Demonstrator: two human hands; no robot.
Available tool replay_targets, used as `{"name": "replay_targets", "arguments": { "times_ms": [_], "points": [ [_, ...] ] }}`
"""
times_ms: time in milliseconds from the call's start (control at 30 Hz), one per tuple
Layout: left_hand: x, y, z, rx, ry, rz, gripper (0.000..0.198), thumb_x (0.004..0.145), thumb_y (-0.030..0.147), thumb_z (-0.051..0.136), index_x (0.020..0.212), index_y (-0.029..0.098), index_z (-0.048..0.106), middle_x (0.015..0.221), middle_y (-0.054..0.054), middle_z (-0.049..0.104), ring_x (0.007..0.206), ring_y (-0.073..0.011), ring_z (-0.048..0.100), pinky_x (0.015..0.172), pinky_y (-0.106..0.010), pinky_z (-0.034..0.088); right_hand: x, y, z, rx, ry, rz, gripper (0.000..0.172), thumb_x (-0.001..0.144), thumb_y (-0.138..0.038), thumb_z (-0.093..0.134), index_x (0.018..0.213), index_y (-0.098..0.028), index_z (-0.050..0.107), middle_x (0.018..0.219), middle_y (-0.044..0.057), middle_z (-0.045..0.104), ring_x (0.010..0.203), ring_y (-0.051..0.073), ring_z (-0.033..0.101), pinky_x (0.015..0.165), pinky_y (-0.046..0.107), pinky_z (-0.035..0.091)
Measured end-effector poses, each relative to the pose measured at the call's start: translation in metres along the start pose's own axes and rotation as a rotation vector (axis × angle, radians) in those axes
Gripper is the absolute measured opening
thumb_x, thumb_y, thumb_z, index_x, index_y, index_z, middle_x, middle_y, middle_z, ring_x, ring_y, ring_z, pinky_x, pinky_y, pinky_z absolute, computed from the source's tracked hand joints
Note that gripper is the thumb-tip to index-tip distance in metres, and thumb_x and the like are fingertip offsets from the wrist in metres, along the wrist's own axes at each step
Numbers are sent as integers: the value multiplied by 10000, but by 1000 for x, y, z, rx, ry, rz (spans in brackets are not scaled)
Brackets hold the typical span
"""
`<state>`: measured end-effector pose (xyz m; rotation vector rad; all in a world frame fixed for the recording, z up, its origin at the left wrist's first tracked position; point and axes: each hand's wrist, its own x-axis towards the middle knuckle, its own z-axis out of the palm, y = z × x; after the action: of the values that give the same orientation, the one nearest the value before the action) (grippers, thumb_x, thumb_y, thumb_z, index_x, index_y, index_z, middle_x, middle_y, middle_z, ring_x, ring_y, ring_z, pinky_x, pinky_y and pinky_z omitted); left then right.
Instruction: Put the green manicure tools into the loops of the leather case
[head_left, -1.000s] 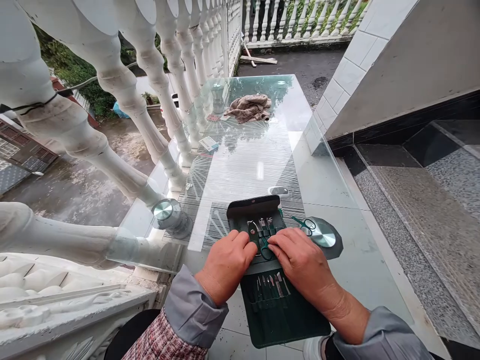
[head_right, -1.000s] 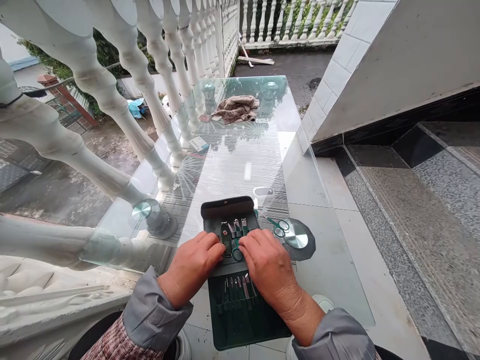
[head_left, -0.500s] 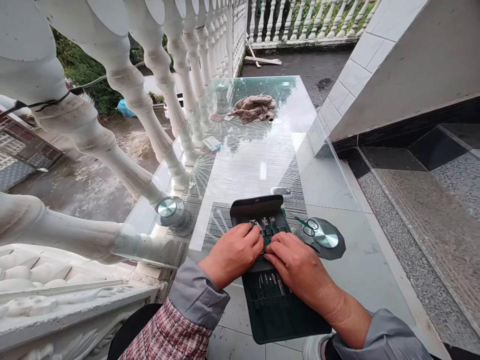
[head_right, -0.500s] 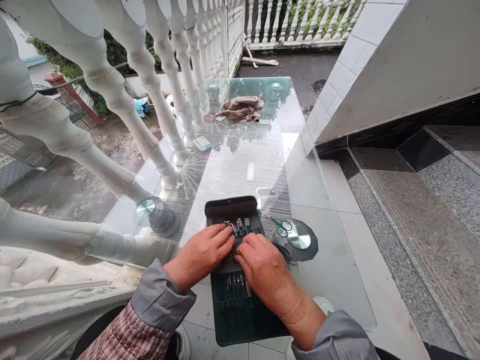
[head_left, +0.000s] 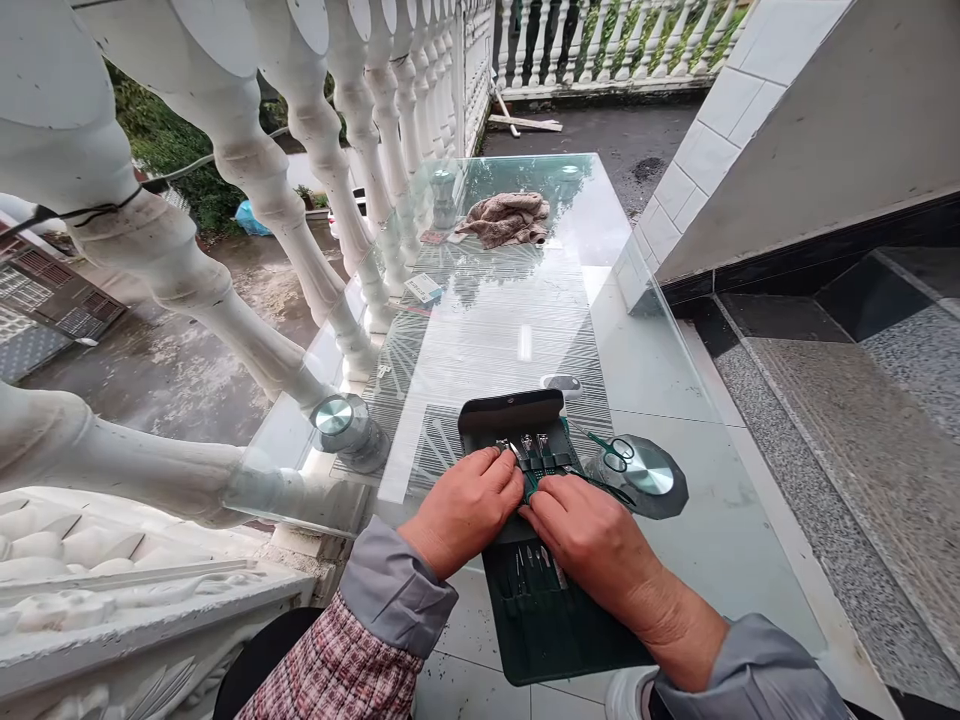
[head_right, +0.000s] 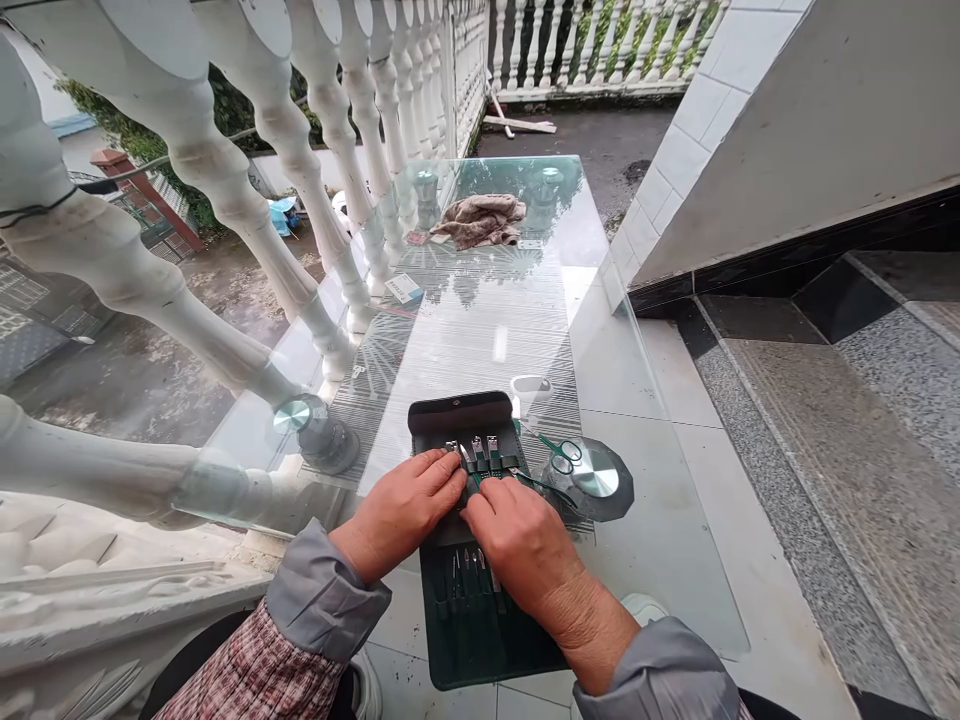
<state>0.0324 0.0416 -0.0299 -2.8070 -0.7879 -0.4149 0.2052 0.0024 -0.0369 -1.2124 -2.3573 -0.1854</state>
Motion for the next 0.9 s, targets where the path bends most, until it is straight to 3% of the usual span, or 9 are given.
{"name": "replay_targets", "arguments": {
  "times_ms": [133, 267, 700, 900],
  "points": [
    [0, 0, 0, 17, 5, -5, 221, 925, 128, 362, 972, 71, 571, 1055, -137, 602, 957, -201, 571, 887, -329, 470, -2, 6, -5, 191, -74, 55, 171, 870, -180, 476, 741, -166, 586, 766, 66, 562, 741, 172, 511, 647, 303, 424],
    [0, 0, 2, 12, -1, 8, 212, 920, 122, 366, 968, 68, 565, 1050, -145, 599, 948, -204, 574, 883, -332, 468, -7, 7, -4, 287, -46, 70, 207, 880, -121, 422, 834, -166, 619, 823, 73, 576, 793, 170, 530, 686, 311, 461],
    [-2, 0, 3, -19, -9, -6, 185, 923, 134, 391, 1001, 75, 548, 1088, -148, 588, 981, -189, 568, 901, -332, 468, -9, 7, -4, 255, -33, 44, 281, 881, -98, 383, 764, -177, 625, 781, 71, 589, 763, 162, 544, 663, 296, 476],
    [1, 0, -6, -77, -54, -40, 143, 915, 149, 427, 993, 111, 540, 1073, -129, 575, 1010, -193, 543, 889, -336, 477, -8, -2, 3, 279, 117, 124, 248, 880, -110, 413, 788, -178, 633, 841, 79, 641, 819, 166, 585, 714, 314, 502]
  ]
}}
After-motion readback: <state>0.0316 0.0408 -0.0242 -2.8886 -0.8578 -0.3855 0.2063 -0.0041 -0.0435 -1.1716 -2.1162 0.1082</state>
